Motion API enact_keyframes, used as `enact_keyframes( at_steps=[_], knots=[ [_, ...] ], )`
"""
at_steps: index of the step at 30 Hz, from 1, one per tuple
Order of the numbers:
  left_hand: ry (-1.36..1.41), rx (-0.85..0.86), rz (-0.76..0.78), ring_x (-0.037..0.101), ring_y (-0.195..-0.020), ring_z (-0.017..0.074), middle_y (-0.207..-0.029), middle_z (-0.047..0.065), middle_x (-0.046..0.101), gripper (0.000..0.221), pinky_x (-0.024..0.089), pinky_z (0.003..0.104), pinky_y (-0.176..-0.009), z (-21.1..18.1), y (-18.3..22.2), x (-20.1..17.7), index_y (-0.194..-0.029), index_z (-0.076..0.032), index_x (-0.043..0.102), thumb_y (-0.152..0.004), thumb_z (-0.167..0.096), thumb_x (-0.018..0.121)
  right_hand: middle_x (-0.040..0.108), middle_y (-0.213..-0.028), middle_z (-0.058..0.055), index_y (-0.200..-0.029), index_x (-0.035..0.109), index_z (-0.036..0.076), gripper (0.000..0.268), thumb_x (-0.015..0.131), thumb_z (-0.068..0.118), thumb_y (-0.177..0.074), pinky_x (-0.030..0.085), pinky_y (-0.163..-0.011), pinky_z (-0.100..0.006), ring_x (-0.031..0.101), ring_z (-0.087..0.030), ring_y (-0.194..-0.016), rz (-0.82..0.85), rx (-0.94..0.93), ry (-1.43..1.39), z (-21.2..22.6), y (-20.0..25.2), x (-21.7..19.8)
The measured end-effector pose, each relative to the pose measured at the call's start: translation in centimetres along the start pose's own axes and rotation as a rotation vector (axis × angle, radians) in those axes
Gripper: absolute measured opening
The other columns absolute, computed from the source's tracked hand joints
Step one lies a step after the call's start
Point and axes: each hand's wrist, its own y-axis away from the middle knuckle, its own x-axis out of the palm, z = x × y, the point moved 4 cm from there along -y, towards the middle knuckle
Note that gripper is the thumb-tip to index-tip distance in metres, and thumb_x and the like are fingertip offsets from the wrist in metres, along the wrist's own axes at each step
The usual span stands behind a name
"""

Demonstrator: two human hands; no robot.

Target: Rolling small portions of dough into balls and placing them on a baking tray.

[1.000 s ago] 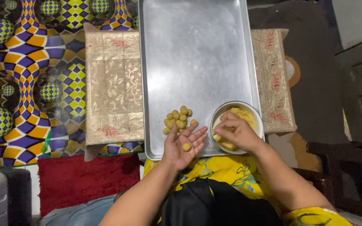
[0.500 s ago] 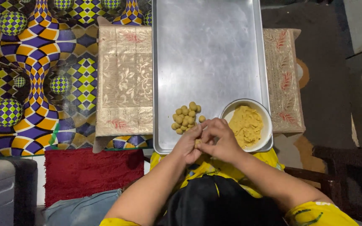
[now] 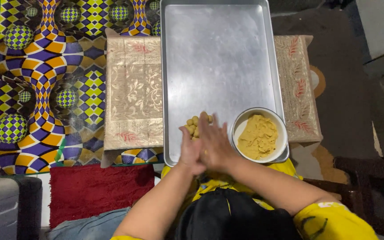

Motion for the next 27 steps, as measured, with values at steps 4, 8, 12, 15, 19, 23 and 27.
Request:
enact_keyframes(
  at_steps=[4,8,12,15,19,23,27],
  knots=[
    [-0.052,-0.11,0.119,0.052,-0.131,0.0301,-0.152,0.012,0.05,0.115,0.044,0.047,-0.111,1.8,-0.8,0.0,-0.152,-0.018,0.046,-0.069,-0.097,0.042,0.03,-0.149,-0.043,-0.152,0.025,-0.014,0.098,0.065,0.036,-0.077,0.017,-0.109,-0.073,0.023,-0.066,-0.135,0.0,0.0,-0.127,2.2,0.5,-1.5],
    [0.172,-0.28,0.158,0.038,-0.141,0.0277,-0.165,0.009,0.033,0.121,0.033,0.047,-0.116,2.4,-2.1,-4.1,-0.162,-0.026,0.03,-0.07,-0.105,0.024,0.032,-0.156,-0.039,-0.161,0.017,-0.006,0.119,0.045,0.083,-0.087,0.015,-0.114,-0.072,0.029,-0.065,-0.138,-0.125,-0.247,-0.295,3.1,2.5,1.6],
    [-0.088,-0.197,0.008,0.039,-0.146,0.0336,-0.165,0.011,0.036,0.121,0.032,0.048,-0.12,1.6,0.9,0.4,-0.16,-0.022,0.035,-0.07,-0.102,0.023,0.018,-0.16,-0.041,-0.158,-0.005,-0.011,0.111,0.056,0.028,-0.074,0.013,-0.104,-0.086,0.016,-0.067,-0.143,0.213,0.148,0.005,-1.0,0.6,-0.3],
    [-0.137,-0.255,-0.012,0.05,-0.138,0.0314,-0.155,0.013,0.052,0.119,0.037,0.049,-0.117,3.9,-11.4,-7.3,-0.153,-0.02,0.049,-0.066,-0.101,0.038,0.005,-0.166,-0.035,-0.159,-0.006,-0.009,0.102,0.042,0.045,-0.087,0.008,-0.108,-0.082,0.002,-0.066,-0.147,0.034,0.134,-0.177,-0.7,1.0,0.2],
    [0.188,-0.179,0.268,0.057,-0.118,0.0238,-0.142,0.011,0.055,0.096,0.047,0.037,-0.097,2.6,-12.4,-11.7,-0.127,-0.019,0.065,-0.076,-0.094,0.033,0.023,-0.158,-0.03,-0.157,0.017,-0.008,0.119,0.046,0.079,-0.082,0.01,-0.117,-0.063,0.018,-0.051,-0.144,-0.161,-0.341,-0.257,3.1,2.8,0.6],
    [-0.071,-0.202,-0.054,0.053,-0.133,0.0327,-0.152,0.011,0.055,0.118,0.037,0.045,-0.116,1.3,0.3,-0.1,-0.147,-0.023,0.055,-0.066,-0.103,0.023,0.023,-0.163,-0.033,-0.163,0.008,-0.003,0.093,0.042,0.049,-0.093,0.021,-0.098,-0.086,0.02,-0.066,-0.142,0.019,0.003,0.019,-1.9,1.9,2.0],
    [0.016,-0.173,-0.029,0.05,-0.136,0.0369,-0.153,0.011,0.051,0.11,0.036,0.047,-0.116,2.7,0.2,-0.2,-0.15,-0.025,0.039,-0.07,-0.1,0.027,0.021,-0.162,-0.036,-0.161,0.008,-0.006,0.096,0.023,0.063,-0.096,0.022,-0.1,-0.084,0.019,-0.07,-0.141,-0.156,-0.002,-0.085,0.0,1.6,0.3]
  ],
)
